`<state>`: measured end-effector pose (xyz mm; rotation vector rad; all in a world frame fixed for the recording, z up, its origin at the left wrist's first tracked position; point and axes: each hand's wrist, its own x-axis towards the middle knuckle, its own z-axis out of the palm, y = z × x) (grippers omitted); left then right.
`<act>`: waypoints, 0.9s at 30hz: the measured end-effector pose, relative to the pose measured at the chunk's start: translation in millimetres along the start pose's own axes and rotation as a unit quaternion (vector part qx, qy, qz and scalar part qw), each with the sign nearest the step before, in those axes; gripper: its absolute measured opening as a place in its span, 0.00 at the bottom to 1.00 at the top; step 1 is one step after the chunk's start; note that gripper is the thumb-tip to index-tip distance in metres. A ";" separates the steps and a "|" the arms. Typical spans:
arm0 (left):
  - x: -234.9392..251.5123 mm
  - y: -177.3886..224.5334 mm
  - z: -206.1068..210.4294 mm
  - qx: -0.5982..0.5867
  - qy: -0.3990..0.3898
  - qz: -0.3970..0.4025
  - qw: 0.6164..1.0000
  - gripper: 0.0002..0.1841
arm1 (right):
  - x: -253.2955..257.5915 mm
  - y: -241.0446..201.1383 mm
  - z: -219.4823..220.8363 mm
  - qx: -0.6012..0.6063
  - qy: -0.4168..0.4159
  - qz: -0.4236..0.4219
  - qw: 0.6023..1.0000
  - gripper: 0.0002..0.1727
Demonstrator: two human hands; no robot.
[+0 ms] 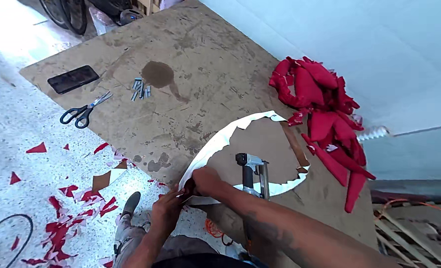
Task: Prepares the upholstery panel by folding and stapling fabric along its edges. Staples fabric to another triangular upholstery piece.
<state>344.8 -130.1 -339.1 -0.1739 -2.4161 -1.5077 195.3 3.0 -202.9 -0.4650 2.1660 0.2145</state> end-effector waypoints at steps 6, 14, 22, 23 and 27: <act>20.1 10.3 -19.2 0.073 -0.106 -0.022 0.991 0.09 | -15.9 11.7 16.1 0.081 0.046 0.005 0.996 0.19; 101.3 9.9 -35.0 0.097 -0.202 -0.046 0.974 0.14 | -67.3 174.8 96.5 0.387 0.491 0.213 0.751 0.29; 160.6 -9.2 -31.3 0.078 -0.283 -0.071 0.953 0.26 | -47.7 179.9 69.9 0.391 0.381 0.365 0.754 0.58; 169.7 -7.4 -29.8 0.081 -0.308 -0.079 0.945 0.32 | -41.3 173.8 68.9 0.378 0.380 0.384 0.752 0.59; 205.3 -4.5 -39.5 0.134 -0.431 -0.094 0.887 0.37 | -22.1 153.5 55.9 0.356 0.372 0.441 0.735 0.57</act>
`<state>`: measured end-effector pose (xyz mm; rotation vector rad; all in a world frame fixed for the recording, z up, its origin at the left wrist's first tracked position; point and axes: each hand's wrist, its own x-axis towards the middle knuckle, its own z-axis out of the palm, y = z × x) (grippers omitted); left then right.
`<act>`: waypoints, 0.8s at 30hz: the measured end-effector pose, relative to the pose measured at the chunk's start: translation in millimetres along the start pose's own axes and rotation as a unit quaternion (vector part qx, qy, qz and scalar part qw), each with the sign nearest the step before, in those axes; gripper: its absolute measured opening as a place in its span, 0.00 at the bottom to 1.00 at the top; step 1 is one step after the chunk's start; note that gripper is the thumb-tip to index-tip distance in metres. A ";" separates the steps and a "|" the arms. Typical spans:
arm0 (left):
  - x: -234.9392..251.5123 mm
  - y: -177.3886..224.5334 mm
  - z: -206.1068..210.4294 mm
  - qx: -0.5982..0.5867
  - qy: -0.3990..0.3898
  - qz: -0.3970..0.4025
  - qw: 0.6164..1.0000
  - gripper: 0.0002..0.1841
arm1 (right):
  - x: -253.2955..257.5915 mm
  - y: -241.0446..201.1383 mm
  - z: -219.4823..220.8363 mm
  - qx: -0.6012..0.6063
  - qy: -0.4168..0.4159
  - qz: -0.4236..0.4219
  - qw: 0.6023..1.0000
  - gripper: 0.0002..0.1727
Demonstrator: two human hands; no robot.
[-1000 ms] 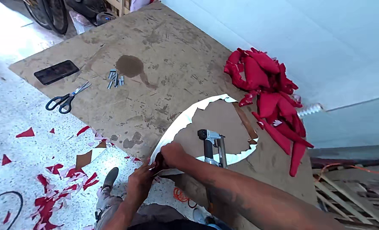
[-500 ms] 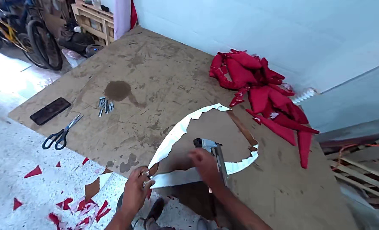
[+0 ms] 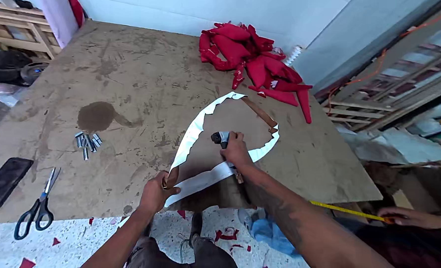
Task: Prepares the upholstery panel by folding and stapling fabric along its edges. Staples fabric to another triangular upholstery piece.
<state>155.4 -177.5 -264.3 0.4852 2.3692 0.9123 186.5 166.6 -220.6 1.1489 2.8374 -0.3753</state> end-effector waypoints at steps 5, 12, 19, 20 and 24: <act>14.1 6.5 -40.6 0.127 -0.143 0.066 0.979 0.34 | -26.0 18.7 -56.9 0.057 -0.006 0.134 0.989 0.40; 42.6 -7.6 -55.0 0.169 -0.230 0.104 0.953 0.36 | -204.2 -34.5 -74.9 0.208 -0.124 0.093 0.966 0.15; 52.0 -11.1 -52.2 0.199 -0.233 0.110 0.945 0.36 | -259.2 -82.2 12.0 0.191 -0.132 0.079 0.969 0.13; 51.7 -11.8 -51.5 0.201 -0.232 0.111 0.945 0.36 | -257.5 -86.8 13.7 0.180 -0.134 0.082 0.971 0.13; 50.2 -12.7 -51.4 0.219 -0.227 0.117 0.942 0.35 | -252.0 -101.7 17.2 0.126 -0.144 0.104 0.976 0.14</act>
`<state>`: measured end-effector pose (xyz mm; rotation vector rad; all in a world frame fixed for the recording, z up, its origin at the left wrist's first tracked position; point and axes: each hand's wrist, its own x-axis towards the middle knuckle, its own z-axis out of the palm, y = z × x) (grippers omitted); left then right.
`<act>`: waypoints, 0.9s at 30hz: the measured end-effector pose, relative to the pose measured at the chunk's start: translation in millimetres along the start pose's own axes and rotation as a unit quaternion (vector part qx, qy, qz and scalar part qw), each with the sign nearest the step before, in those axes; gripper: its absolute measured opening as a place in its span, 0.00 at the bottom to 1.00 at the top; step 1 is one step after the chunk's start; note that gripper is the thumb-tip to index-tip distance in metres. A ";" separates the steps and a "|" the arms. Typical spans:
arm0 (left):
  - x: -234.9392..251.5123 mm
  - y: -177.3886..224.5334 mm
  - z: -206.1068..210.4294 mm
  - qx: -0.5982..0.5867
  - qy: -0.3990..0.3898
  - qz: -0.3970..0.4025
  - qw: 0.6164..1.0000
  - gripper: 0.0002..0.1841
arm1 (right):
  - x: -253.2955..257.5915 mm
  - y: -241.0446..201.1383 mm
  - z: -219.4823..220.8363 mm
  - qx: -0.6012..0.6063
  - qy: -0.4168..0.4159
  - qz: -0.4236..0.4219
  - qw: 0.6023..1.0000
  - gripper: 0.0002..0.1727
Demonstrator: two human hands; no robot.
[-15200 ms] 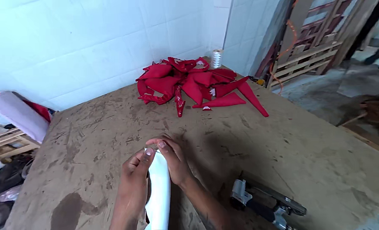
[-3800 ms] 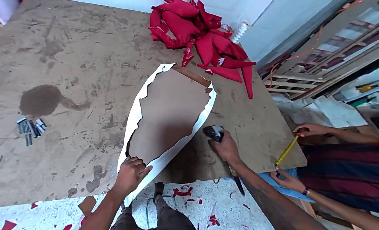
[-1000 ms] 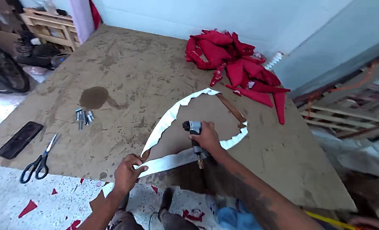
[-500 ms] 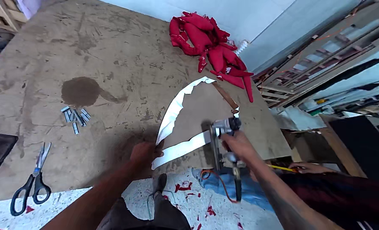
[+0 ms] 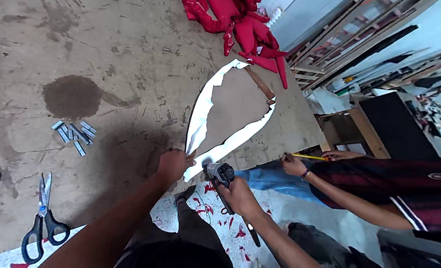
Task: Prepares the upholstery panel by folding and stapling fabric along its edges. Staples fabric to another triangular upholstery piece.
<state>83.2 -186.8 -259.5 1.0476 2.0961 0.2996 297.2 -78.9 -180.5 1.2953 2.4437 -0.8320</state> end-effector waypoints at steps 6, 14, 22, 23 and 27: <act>4.9 -0.6 -6.0 -0.018 -0.010 -0.003 1.000 0.35 | -10.5 -18.7 5.0 0.021 -0.011 -0.012 1.000 0.13; 4.5 0.2 -7.8 -0.028 0.004 -0.012 1.000 0.34 | -18.2 -16.2 14.0 0.016 0.023 -0.038 0.999 0.13; -67.4 -11.7 33.5 -0.102 0.118 0.028 0.987 0.40 | -12.7 -11.5 10.5 0.043 0.002 -0.020 0.999 0.13; -59.7 -7.7 38.1 -0.071 0.128 0.038 0.988 0.37 | -11.9 -14.5 11.3 0.043 -0.002 -0.017 0.999 0.14; -31.6 1.1 38.9 -0.026 0.089 0.088 0.992 0.30 | -15.1 -10.3 11.9 0.042 -0.007 0.000 0.999 0.16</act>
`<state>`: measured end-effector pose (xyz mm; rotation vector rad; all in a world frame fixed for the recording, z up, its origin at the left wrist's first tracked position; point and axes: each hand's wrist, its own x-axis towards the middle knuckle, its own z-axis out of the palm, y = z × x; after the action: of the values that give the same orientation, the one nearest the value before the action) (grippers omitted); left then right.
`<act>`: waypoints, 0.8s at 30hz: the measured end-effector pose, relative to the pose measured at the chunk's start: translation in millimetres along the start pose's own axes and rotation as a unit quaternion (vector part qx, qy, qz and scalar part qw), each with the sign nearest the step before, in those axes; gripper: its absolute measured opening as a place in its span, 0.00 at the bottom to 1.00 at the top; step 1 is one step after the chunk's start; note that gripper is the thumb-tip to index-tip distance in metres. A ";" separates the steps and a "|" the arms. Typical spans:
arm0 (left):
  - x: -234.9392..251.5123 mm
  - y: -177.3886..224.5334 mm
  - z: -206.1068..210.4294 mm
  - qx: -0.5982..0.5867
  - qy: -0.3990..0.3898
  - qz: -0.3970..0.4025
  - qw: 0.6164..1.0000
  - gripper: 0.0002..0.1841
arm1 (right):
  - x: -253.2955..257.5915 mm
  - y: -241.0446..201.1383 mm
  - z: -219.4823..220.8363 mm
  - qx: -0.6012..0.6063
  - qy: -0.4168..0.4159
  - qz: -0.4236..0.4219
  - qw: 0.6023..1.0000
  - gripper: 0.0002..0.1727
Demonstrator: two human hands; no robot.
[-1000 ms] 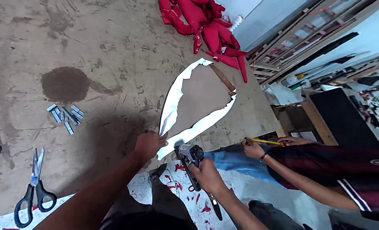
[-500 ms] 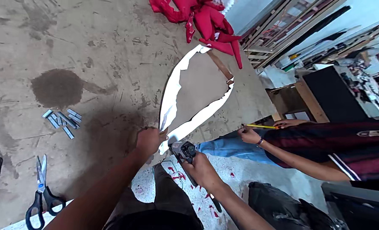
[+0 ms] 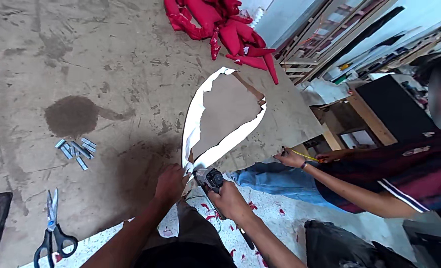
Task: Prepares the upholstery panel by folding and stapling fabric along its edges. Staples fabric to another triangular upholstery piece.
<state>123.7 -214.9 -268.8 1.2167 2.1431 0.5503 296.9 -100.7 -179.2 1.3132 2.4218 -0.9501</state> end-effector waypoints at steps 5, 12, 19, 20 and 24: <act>11.8 -22.8 -3.1 -0.071 0.000 0.081 0.994 0.30 | -2.0 5.1 6.6 0.040 -0.012 -0.007 0.999 0.15; 25.9 -39.7 -13.2 -0.087 -0.072 0.118 0.987 0.30 | -18.0 0.5 14.7 0.044 -0.042 -0.045 0.997 0.13; 29.5 -43.2 -11.1 -0.068 -0.072 0.137 0.986 0.31 | -16.7 -12.3 19.3 -0.026 -0.039 -0.037 0.998 0.19; 27.3 -43.7 -12.9 -0.060 -0.080 0.134 0.986 0.31 | -19.9 -18.9 19.8 -0.028 -0.046 -0.026 0.998 0.22; 27.7 -38.6 -10.1 -0.036 -0.095 0.102 0.990 0.31 | -28.1 -25.9 17.7 -0.004 -0.052 0.000 0.999 0.25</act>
<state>82.1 -210.3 -293.5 1.3971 1.8382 0.5690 290.1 -140.7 -168.2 1.2294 2.3459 -0.9816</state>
